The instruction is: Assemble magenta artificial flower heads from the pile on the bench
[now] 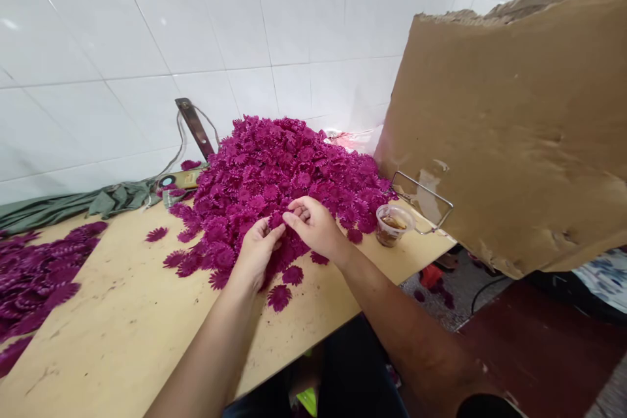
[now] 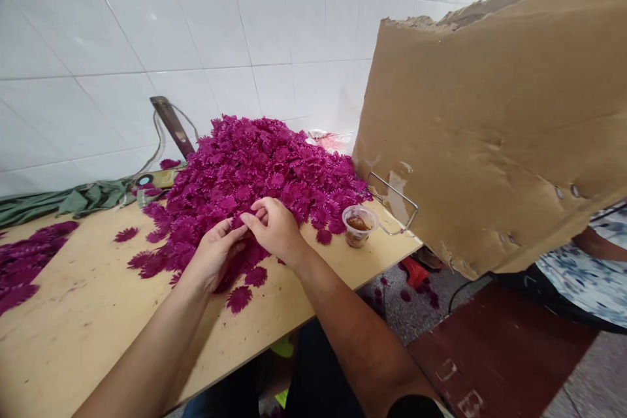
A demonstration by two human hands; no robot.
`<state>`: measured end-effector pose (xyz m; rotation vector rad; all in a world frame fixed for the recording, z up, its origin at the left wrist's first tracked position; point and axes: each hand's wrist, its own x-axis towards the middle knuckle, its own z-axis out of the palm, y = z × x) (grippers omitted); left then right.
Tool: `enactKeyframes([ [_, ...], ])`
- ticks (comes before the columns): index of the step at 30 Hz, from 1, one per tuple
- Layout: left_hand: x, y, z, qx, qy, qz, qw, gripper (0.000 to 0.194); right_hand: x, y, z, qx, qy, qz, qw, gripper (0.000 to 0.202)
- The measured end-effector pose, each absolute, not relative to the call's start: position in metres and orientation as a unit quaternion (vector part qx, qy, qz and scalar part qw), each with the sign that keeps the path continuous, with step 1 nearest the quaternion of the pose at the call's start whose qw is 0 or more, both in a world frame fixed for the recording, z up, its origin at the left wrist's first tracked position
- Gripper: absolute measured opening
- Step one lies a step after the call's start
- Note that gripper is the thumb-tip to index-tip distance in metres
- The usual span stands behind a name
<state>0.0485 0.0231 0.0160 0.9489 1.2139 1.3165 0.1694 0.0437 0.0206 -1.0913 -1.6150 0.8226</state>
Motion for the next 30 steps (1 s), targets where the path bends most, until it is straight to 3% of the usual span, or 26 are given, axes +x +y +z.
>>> enactKeyframes([
  [7, 0.046, 0.019, 0.016, 0.329, 0.480, 0.560, 0.590, 0.030, 0.159, 0.046, 0.017, -0.438, -0.715, 0.313, 0.445, 0.006],
  [20, 0.043, 0.025, 0.007, 0.372, 0.508, 0.595, 0.500, 0.041, 0.149, 0.043, 0.028, -0.446, -0.709, 0.280, 0.470, 0.007],
  [25, 0.033, 0.018, 0.015, 0.362, 0.462, 0.605, 0.538, 0.038, 0.153, 0.064, 0.029, -0.465, -0.671, 0.271, 0.510, 0.007],
  [30, 0.016, 0.010, 0.020, 0.356, 0.495, 0.614, 0.501, 0.037, 0.165, 0.088, 0.030, -0.486, -0.621, 0.268, 0.553, 0.008],
])
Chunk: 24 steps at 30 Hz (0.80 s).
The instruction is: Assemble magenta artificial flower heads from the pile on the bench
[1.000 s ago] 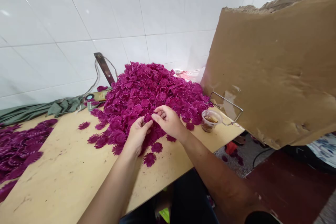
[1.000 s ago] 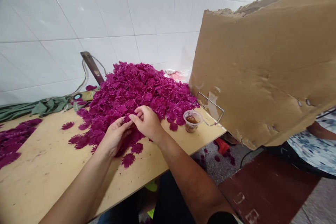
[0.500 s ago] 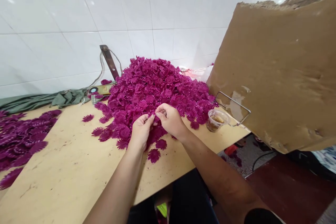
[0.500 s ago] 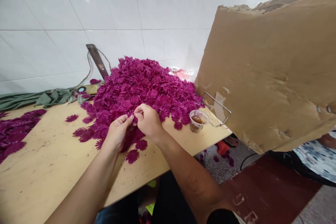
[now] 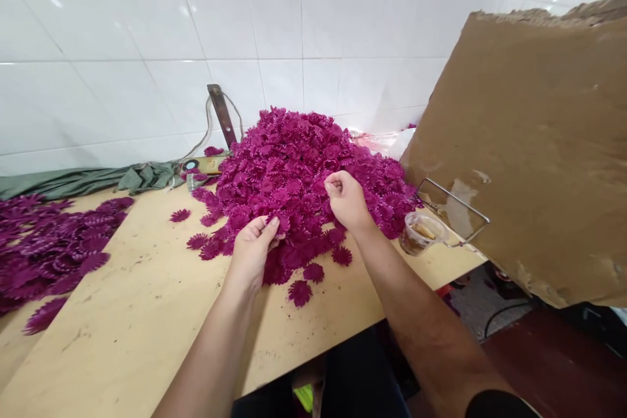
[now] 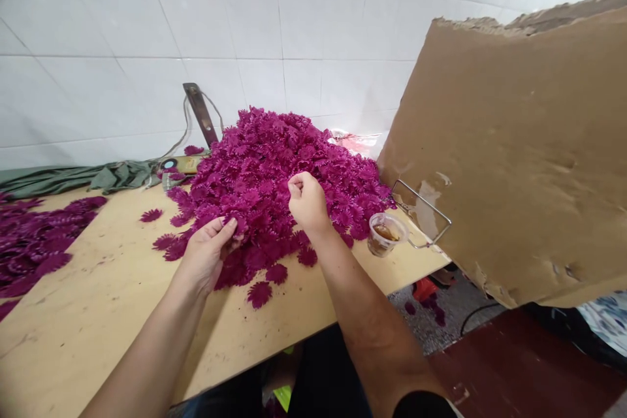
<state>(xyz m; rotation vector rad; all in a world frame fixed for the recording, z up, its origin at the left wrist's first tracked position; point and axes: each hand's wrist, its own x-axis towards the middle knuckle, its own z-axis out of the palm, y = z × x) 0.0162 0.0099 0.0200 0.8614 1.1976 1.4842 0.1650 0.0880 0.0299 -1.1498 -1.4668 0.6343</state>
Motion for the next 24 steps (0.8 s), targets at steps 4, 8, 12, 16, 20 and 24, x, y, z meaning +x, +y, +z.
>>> enactKeyframes([
  [4, 0.012, 0.007, 0.021, 0.387, 0.503, 0.599, 0.488, 0.038, 0.156, 0.088, 0.028, -0.448, -0.601, 0.393, 0.533, 0.010],
  [8, 0.014, 0.006, 0.023, 0.373, 0.510, 0.598, 0.492, 0.044, 0.145, 0.084, 0.024, -0.420, -0.538, 0.519, 0.514, 0.010],
  [12, 0.012, 0.005, 0.025, 0.322, 0.520, 0.615, 0.498, 0.049, 0.142, 0.080, 0.026, -0.414, -0.532, 0.497, 0.547, 0.014],
  [16, 0.010, 0.003, 0.030, 0.319, 0.498, 0.625, 0.510, 0.047, 0.140, 0.077, 0.030, -0.422, -0.537, 0.530, 0.503, 0.014],
  [20, 0.010, 0.003, 0.033, 0.368, 0.481, 0.606, 0.516, 0.042, 0.139, 0.086, 0.025, -0.489, -0.564, 0.463, 0.478, 0.009],
  [24, 0.011, 0.009, 0.029, 0.403, 0.504, 0.600, 0.473, 0.041, 0.145, 0.087, 0.027, -0.544, -0.644, 0.301, 0.446, 0.028],
])
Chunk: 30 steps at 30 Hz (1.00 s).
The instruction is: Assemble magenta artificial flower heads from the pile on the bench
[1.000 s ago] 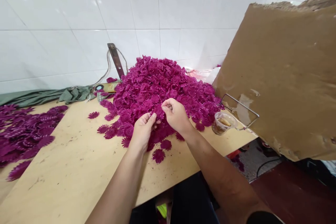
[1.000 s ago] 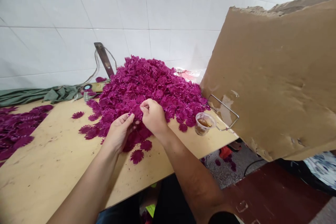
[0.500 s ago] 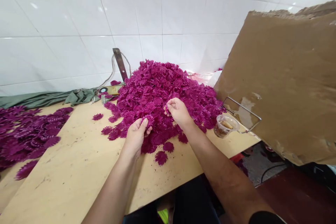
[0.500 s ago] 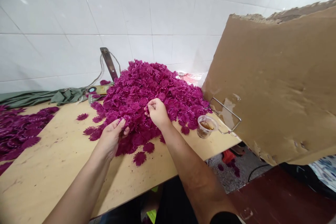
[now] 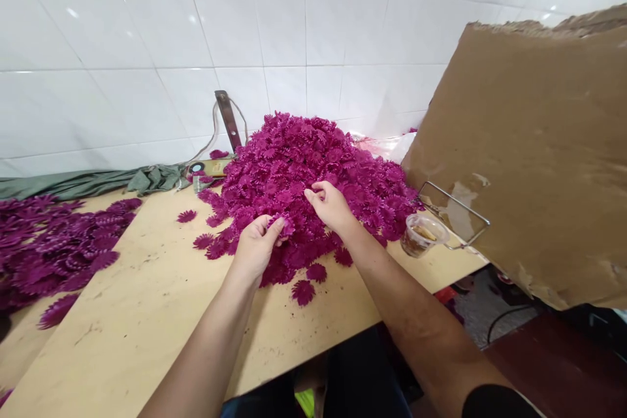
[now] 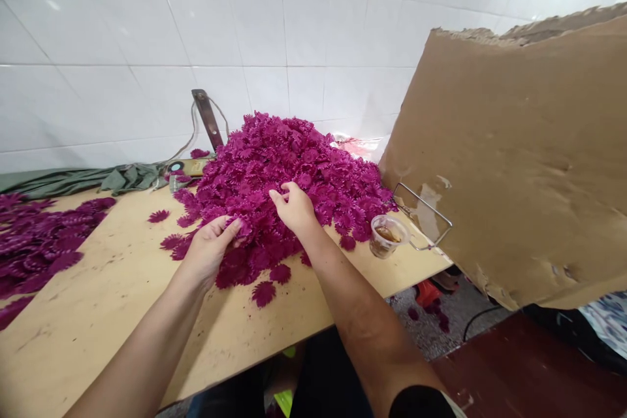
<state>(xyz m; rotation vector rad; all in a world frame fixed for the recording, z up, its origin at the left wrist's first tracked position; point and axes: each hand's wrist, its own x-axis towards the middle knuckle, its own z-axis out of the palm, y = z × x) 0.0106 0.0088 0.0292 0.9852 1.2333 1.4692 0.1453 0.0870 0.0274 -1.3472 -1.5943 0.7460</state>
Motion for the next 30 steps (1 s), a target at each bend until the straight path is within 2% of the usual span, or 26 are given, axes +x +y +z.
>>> enactKeyframes([
  [3, 0.011, 0.016, 0.026, 0.381, 0.531, 0.595, 0.468, 0.045, 0.145, 0.072, 0.035, -0.481, -0.716, 0.270, 0.428, 0.042],
  [8, 0.011, 0.018, 0.024, 0.380, 0.522, 0.574, 0.504, 0.045, 0.127, 0.054, 0.037, -0.343, -0.741, 0.441, 0.372, 0.019],
  [12, 0.010, 0.012, 0.023, 0.342, 0.490, 0.584, 0.549, 0.045, 0.118, 0.057, 0.031, -0.371, -0.694, 0.456, 0.416, 0.009],
  [19, 0.013, 0.014, 0.024, 0.369, 0.470, 0.629, 0.498, 0.035, 0.107, 0.069, 0.036, -0.420, -0.629, 0.461, 0.465, 0.010],
  [24, 0.005, 0.003, 0.024, 0.353, 0.492, 0.624, 0.494, 0.035, 0.130, 0.106, 0.042, -0.522, -0.546, 0.404, 0.517, 0.022],
  [28, -0.002, 0.002, 0.021, 0.342, 0.517, 0.623, 0.477, 0.039, 0.142, 0.105, 0.042, -0.550, -0.629, 0.275, 0.476, 0.034],
  [30, -0.002, 0.005, 0.019, 0.356, 0.520, 0.618, 0.470, 0.040, 0.138, 0.089, 0.042, -0.503, -0.692, 0.274, 0.440, 0.033],
])
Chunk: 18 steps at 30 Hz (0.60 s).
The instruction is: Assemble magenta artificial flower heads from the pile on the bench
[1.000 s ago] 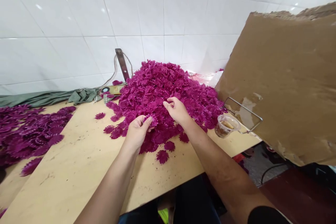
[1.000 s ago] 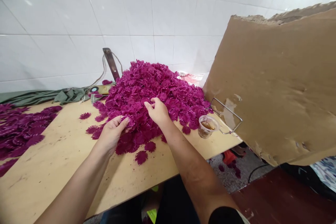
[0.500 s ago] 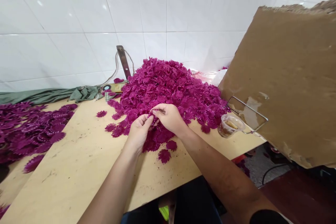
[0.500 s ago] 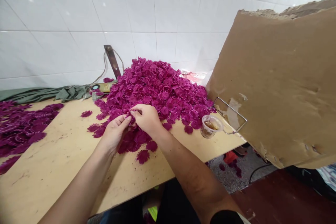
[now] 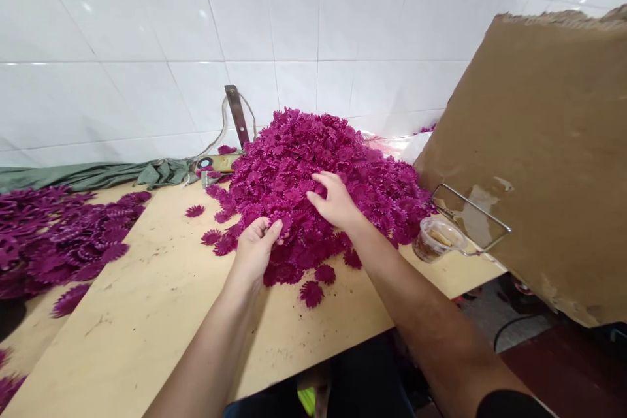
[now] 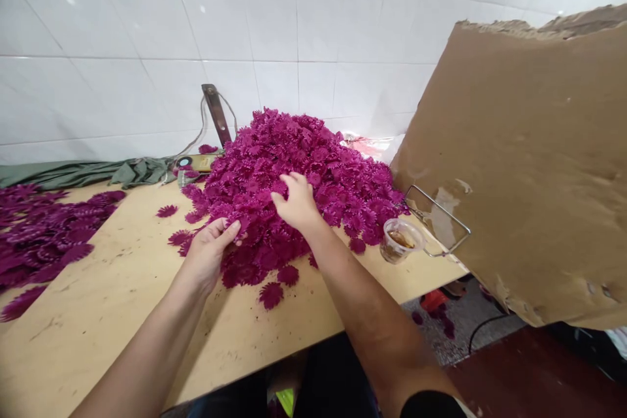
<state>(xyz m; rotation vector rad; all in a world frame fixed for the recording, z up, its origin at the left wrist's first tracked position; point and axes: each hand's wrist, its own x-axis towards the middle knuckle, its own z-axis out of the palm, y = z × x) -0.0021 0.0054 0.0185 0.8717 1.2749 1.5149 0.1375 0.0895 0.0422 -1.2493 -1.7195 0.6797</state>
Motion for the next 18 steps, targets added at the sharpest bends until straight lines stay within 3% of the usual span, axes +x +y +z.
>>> enactKeyframes([
  [4, 0.000, 0.013, 0.017, 0.370, 0.536, 0.595, 0.471, 0.038, 0.120, 0.059, 0.043, -0.380, -0.751, 0.414, 0.347, 0.026],
  [11, -0.006, 0.017, 0.026, 0.370, 0.553, 0.573, 0.479, 0.041, 0.110, 0.057, 0.041, -0.379, -0.641, 0.565, 0.356, 0.016],
  [18, -0.010, 0.019, 0.022, 0.425, 0.549, 0.546, 0.469, 0.045, 0.102, 0.057, 0.036, -0.419, -0.638, 0.530, 0.369, 0.017],
])
